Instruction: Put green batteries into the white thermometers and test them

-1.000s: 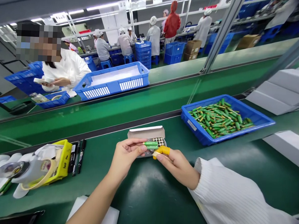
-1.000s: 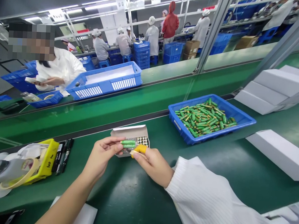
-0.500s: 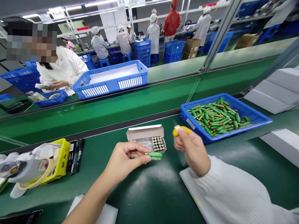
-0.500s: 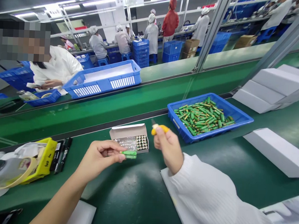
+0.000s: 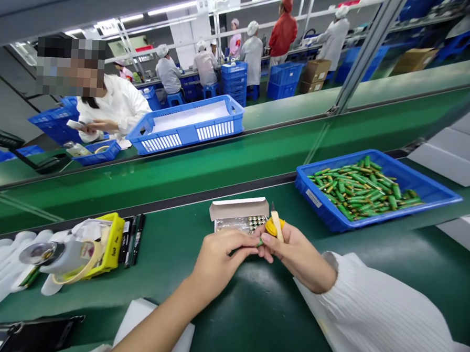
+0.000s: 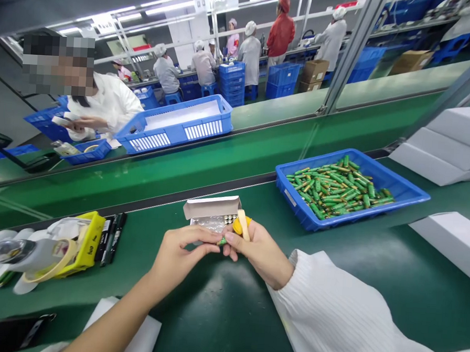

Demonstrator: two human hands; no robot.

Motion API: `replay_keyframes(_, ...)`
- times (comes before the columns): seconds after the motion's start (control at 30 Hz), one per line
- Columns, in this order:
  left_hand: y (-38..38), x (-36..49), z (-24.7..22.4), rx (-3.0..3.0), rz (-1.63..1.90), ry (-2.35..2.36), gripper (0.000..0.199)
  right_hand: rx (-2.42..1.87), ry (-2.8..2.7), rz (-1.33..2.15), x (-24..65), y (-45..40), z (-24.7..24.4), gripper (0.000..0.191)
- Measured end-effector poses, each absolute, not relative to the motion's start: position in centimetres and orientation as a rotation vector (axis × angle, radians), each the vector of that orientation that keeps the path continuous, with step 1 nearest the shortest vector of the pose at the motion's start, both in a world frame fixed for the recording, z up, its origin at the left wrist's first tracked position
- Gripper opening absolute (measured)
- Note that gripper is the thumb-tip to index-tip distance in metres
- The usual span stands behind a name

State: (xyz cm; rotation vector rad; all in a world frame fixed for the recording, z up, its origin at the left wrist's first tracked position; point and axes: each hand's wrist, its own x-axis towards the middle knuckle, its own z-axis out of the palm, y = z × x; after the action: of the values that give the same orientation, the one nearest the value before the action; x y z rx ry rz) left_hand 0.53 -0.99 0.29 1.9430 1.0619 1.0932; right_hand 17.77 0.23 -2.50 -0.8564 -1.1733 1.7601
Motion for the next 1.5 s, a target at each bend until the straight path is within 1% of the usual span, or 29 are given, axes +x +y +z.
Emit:
replay_keyframes(0.07,-0.5,0.1,0.7,1.749,1.011,1.058,0.009,-0.864,-1.202,1.838,17.8,0.2,-2.4,0.033)
replay_keyframes(0.13,0.2,-0.8,1.1,1.553,1.013,1.096,0.005,-0.9,-1.299,1.907,17.9,0.0,-2.4,0.037)
replay_keyframes(0.2,0.9,-2.0,1.6,1.507,1.11,1.198,0.004,-0.989,-1.428,1.821,18.1,0.2,-2.2,0.037)
replay_keyframes(0.23,1.1,-2.6,1.7,1.553,1.157,1.274,0.006,-1.065,-1.487,1.678,18.5,0.4,-2.0,0.035)
replay_keyframes(0.3,1.5,-3.6,1.9,1.73,1.147,1.42,0.012,-1.247,-1.555,1.22,19.9,1.3,-1.3,0.03)
replay_keyframes(0.37,1.7,-4.1,1.7,1.956,0.986,1.54,0.011,-1.456,-1.54,0.68,22.1,2.6,-0.7,0.025)
replay_keyframes(0.43,1.9,-4.2,1.1,2.179,0.756,1.63,0.008,-1.681,-1.469,0.247,24.6,3.9,-0.3,0.023)
replay_keyframes(0.5,2.0,-4.1,0.4,2.34,0.559,1.688,0.008,-1.85,-1.446,-0.011,26.9,5.1,-0.4,0.026)
replay_keyframes(0.57,2.2,-4.0,-0.3,2.407,0.457,1.697,0.01,-1.918,-1.479,-0.121,28.3,5.7,-0.8,0.032)
replay_keyframes(0.63,2.3,-3.9,-0.8,2.431,0.411,1.673,0.012,-1.909,-1.509,-0.125,28.6,6.0,-1.4,0.037)
replay_keyframes(0.7,2.4,-3.7,-1.0,2.461,0.367,1.631,0.013,-1.886,-1.519,-0.054,28.2,5.8,-1.7,0.04)
replay_keyframes(0.87,2.2,-3.5,0.0,2.515,0.295,1.662,0.02,-1.835,-1.513,0.021,26.8,5.2,-1.5,0.04)
replay_keyframes(1.07,2.0,-3.3,0.8,2.407,0.12,1.636,0.014,-1.564,-1.515,0.005,25.8,4.2,-1.3,0.039)
replay_keyframes(1.17,2.1,-3.1,0.1,2.301,0.201,1.62,0.014,-1.417,-1.506,0.014,24.8,3.6,-1.5,0.039)
replay_keyframes(1.27,2.2,-3.1,-0.4,2.194,0.311,1.669,0.011,-1.344,-1.52,0.11,23.4,2.9,-1.9,0.036)
replay_keyframes(1.4,2.3,-3.7,0.1,2.09,0.445,1.759,0.008,-1.234,-1.722,0.418,21.4,1.8,-2.4,0.029)
replay_keyframes(1.5,2.1,-3.9,0.9,1.93,0.628,1.718,0.009,-1.165,-1.86,0.678,20.0,0.9,-2.4,0.029)
